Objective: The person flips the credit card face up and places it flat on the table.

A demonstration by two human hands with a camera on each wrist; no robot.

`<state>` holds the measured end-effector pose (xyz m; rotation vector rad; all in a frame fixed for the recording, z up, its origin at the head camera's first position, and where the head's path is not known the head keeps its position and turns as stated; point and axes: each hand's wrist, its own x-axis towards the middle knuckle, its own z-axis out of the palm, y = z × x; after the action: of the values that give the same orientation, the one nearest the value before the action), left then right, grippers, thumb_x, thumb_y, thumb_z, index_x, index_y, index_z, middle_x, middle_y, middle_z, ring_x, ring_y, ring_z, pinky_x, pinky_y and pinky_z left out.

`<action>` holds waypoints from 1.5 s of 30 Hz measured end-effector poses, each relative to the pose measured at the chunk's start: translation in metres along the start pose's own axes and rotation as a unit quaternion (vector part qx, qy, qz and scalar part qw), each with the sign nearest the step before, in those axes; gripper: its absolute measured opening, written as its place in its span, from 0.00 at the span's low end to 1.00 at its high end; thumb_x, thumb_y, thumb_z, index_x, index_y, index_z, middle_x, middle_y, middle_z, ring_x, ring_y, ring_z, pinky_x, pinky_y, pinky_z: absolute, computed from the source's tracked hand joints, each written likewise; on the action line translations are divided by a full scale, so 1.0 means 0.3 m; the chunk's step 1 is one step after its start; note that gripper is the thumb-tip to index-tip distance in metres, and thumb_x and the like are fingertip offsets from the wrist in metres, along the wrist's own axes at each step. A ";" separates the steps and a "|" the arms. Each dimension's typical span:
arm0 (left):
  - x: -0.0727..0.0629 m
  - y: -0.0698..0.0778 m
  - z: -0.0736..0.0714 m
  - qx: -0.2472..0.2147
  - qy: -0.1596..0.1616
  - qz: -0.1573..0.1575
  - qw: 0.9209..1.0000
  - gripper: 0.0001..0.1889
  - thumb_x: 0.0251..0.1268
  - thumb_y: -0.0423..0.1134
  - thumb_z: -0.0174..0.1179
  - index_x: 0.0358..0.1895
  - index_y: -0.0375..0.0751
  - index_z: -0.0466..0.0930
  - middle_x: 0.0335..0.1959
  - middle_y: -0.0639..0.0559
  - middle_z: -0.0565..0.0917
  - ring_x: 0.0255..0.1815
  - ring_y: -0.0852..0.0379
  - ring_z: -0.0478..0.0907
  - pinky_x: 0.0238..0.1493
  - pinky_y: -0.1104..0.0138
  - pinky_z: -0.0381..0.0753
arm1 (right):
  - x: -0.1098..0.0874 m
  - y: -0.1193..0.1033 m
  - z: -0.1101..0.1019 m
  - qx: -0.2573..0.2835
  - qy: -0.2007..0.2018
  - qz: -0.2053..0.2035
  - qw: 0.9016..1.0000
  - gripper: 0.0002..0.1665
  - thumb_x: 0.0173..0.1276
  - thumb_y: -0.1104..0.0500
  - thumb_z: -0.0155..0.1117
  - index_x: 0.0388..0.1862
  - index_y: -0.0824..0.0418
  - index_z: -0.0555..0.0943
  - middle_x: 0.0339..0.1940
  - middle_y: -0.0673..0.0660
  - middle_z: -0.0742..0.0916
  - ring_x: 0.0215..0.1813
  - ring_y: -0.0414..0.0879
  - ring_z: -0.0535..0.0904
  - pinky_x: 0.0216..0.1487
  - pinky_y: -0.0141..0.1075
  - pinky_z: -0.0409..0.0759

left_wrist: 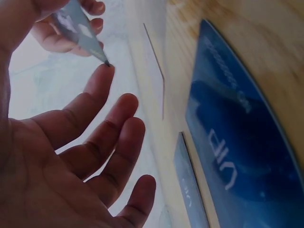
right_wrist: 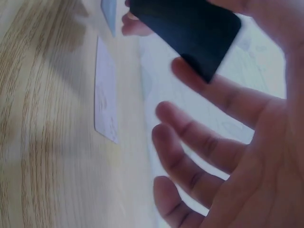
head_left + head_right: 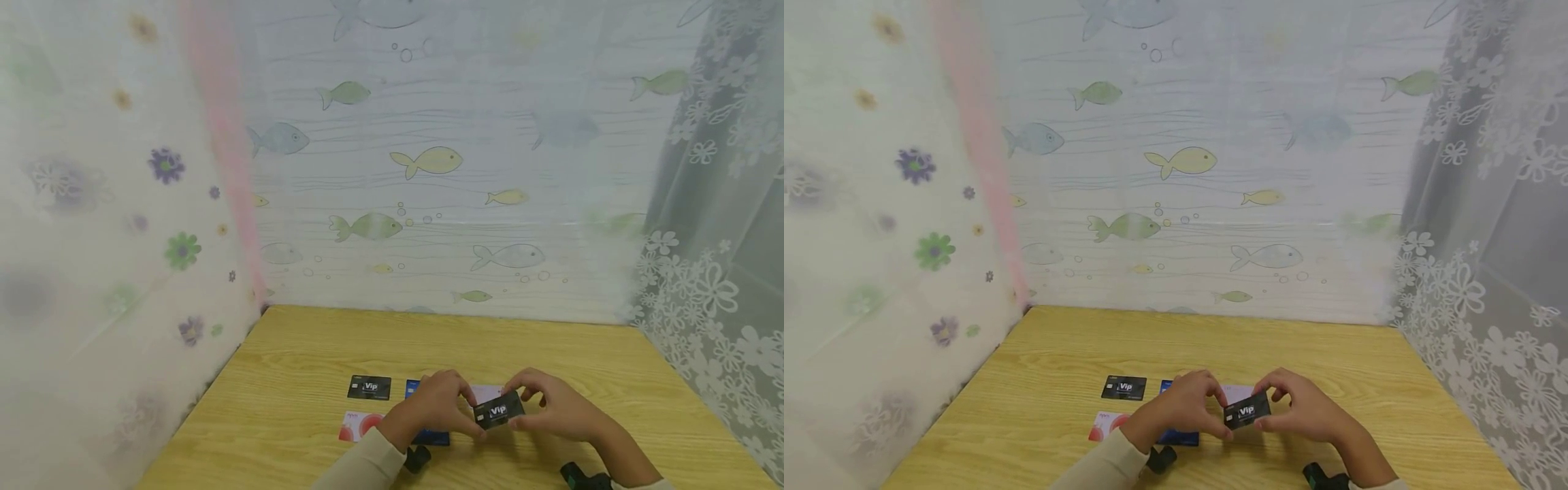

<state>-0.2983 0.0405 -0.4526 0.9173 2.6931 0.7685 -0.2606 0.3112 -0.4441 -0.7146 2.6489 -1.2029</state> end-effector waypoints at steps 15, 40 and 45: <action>0.006 -0.026 0.019 0.008 -0.006 -0.013 1.000 0.20 0.39 0.59 0.85 0.35 0.59 0.90 0.36 0.70 0.81 0.39 0.68 0.74 0.56 0.50 0.73 | -0.004 0.019 0.000 -0.043 -0.031 0.032 0.998 0.26 0.57 0.46 0.82 0.54 0.50 0.87 0.50 0.55 0.82 0.46 0.51 0.74 0.39 0.36 0.76; 0.011 -0.019 0.051 -0.002 -0.013 -0.051 0.999 0.20 0.40 0.54 0.86 0.37 0.58 0.88 0.32 0.70 0.82 0.32 0.69 0.75 0.55 0.56 0.76 | 0.005 0.053 0.028 -0.122 -0.046 0.042 0.991 0.29 0.50 0.44 0.85 0.51 0.51 0.92 0.32 0.48 0.80 0.30 0.37 0.69 0.29 0.32 0.69; 0.017 -0.015 0.061 0.040 -0.006 -0.060 0.997 0.19 0.39 0.57 0.86 0.35 0.60 0.88 0.32 0.72 0.82 0.34 0.68 0.77 0.61 0.48 0.73 | 0.001 0.041 0.031 -0.135 -0.056 0.030 0.989 0.28 0.53 0.45 0.84 0.51 0.55 0.91 0.28 0.46 0.79 0.28 0.36 0.69 0.27 0.32 0.70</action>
<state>-0.2986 0.0481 -0.4705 0.7662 2.7563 0.6341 -0.2625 0.3117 -0.4595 -0.7128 2.7449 -0.7731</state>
